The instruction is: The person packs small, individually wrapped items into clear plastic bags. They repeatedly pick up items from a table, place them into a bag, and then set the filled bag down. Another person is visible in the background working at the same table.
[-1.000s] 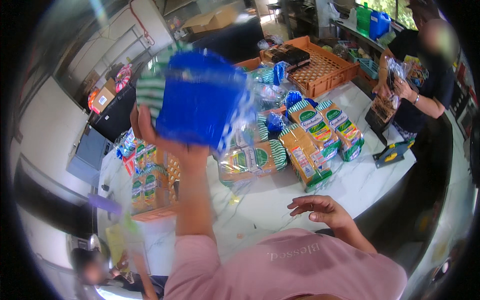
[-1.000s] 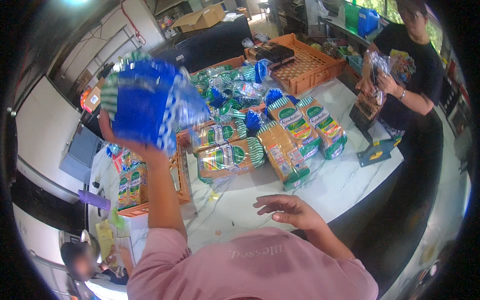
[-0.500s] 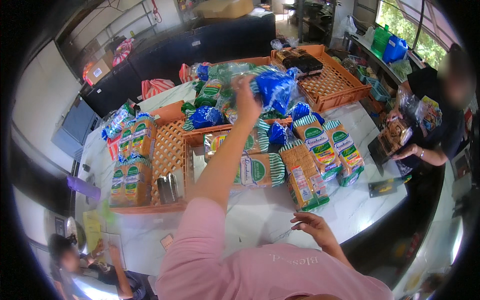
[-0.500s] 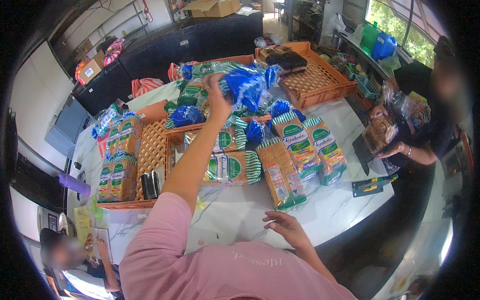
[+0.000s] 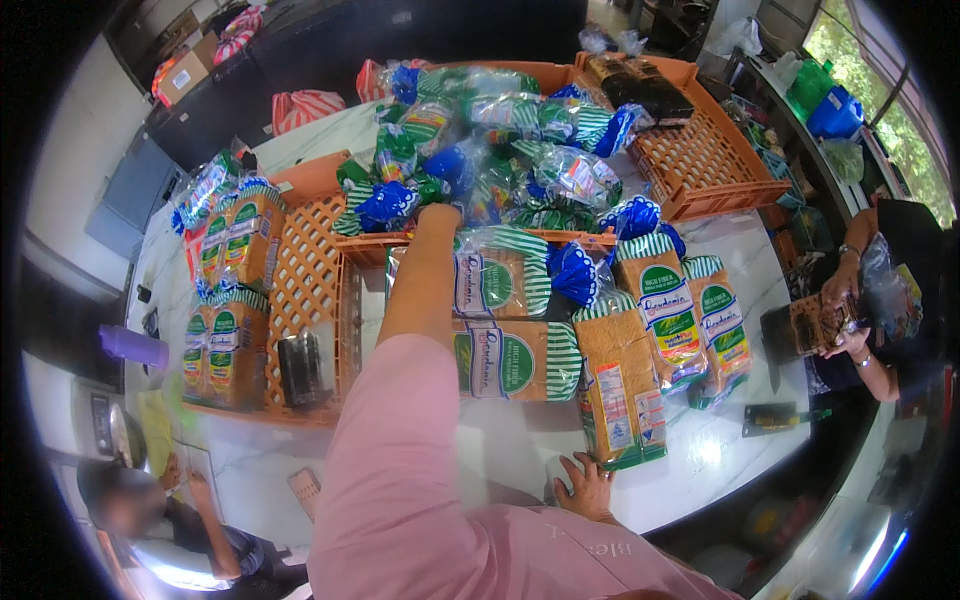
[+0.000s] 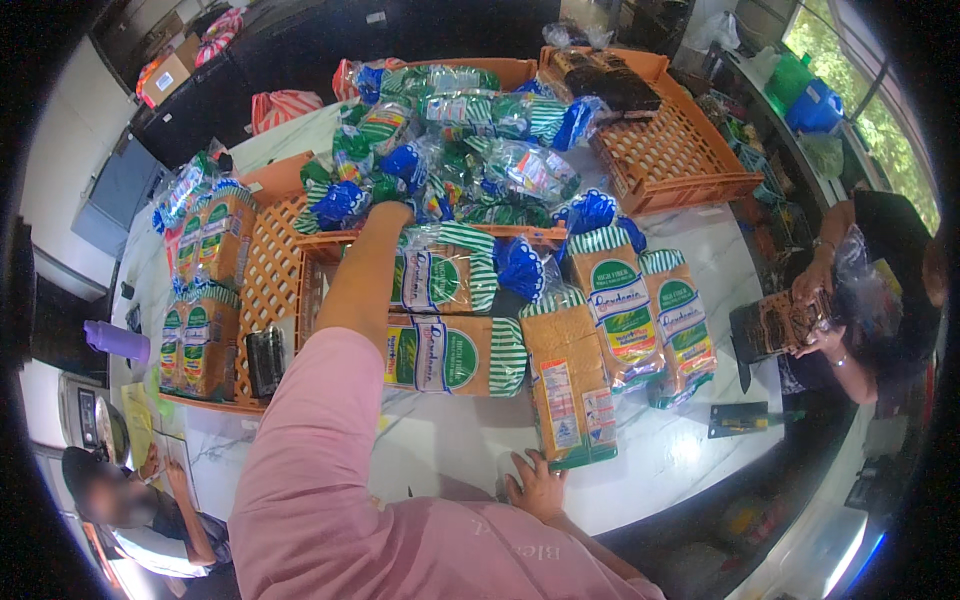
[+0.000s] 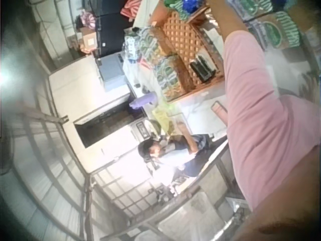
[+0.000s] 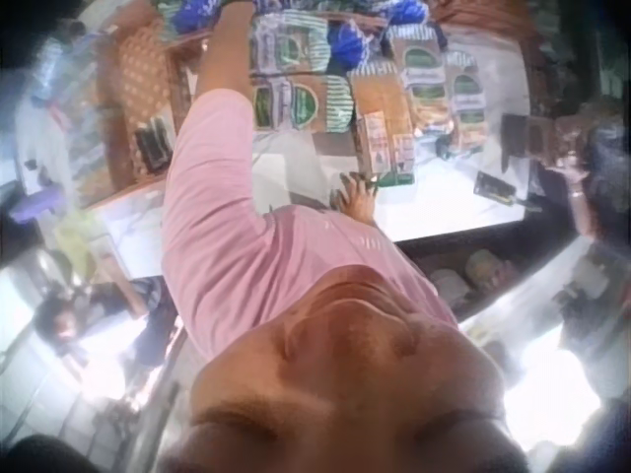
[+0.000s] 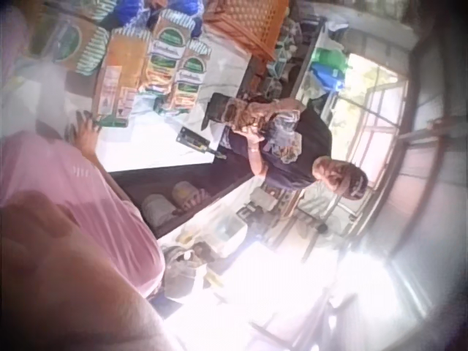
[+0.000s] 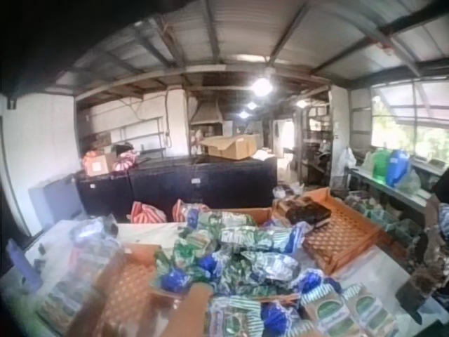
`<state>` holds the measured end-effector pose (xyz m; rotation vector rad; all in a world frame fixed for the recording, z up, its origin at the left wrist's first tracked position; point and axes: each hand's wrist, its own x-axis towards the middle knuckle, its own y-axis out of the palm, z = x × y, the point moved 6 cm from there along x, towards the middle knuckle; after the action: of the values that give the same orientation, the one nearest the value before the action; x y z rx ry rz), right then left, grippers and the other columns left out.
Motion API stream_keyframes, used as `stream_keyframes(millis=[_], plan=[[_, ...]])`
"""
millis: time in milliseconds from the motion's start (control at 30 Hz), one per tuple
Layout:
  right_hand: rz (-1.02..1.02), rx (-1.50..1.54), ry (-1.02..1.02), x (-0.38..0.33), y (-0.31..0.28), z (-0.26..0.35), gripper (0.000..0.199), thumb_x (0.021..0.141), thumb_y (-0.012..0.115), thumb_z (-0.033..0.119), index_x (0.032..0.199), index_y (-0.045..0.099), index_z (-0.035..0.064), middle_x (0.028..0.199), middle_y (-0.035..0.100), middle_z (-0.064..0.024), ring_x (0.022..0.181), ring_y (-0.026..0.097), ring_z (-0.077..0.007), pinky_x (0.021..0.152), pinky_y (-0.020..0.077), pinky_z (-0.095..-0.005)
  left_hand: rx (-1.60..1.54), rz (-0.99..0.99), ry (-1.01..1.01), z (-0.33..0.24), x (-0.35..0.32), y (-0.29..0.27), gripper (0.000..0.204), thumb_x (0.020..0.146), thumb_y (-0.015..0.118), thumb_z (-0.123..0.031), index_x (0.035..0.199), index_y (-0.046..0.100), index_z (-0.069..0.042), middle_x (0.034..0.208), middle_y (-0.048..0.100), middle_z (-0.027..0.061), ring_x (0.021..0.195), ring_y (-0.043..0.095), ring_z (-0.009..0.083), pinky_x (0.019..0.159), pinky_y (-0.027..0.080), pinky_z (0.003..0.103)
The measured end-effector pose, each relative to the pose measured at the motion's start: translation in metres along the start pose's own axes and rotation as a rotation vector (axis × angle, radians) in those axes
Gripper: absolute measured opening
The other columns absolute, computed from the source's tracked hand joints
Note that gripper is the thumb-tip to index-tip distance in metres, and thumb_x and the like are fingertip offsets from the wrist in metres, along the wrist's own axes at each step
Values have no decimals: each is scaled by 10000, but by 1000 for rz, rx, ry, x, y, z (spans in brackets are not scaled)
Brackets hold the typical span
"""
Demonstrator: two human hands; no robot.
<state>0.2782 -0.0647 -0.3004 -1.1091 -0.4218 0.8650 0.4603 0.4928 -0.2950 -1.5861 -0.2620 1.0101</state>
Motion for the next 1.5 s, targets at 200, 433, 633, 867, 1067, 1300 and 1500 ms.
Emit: stream_keyframes(millis=[200,433,633,867,1067,1300,1500], plan=[[26,2,59,-1,5,4,470,784,625,337,1221,518,200,1232,440,-69,1148,447,-312,953,282,-579,79,107,71,-3,-7,-8,433,778,527,-397,1031,665,-74,1064,636,148,928,614,299,814,466,424],[-89,-83,-25,-2,9,9,501,750,652,302,1216,508,188,1217,435,-82,1138,438,-320,902,318,-562,-106,-99,227,-28,-42,-35,343,781,538,-241,1036,648,-40,1157,591,165,1058,560,311,924,398,491],[-157,-94,-85,-3,5,9,469,754,644,270,1195,519,171,1209,435,-92,1076,436,-359,877,335,-529,-512,-1216,358,7,-279,-48,205,712,627,-86,914,658,-92,1028,611,114,1016,539,319,867,415,438],[-191,-53,-98,-7,2,14,456,754,644,242,1187,530,160,1207,443,-100,1078,428,-365,884,331,-527,-557,-724,-241,200,-334,25,225,756,596,-132,957,666,-61,1061,587,195,958,571,362,833,459,420],[-188,-66,-105,-9,3,15,447,754,644,233,1180,537,152,1225,440,-109,1080,419,-371,888,322,-531,-163,-571,-626,316,-343,87,311,815,560,-229,1080,626,-79,1197,543,170,1089,526,336,819,450,506],[-177,-61,-125,-6,3,14,464,754,642,232,1194,519,146,1227,437,-115,1072,413,-388,887,315,-537,-37,-692,-988,413,-382,109,292,850,526,-222,1081,614,-67,1205,544,141,1152,500,304,825,463,476],[-158,-90,-90,-7,3,14,457,762,638,241,1192,517,145,1229,430,-111,1081,408,-386,886,314,-549,-117,-543,-865,411,-372,82,255,875,468,-168,956,682,-56,1028,647,158,958,631,303,754,519,428]])
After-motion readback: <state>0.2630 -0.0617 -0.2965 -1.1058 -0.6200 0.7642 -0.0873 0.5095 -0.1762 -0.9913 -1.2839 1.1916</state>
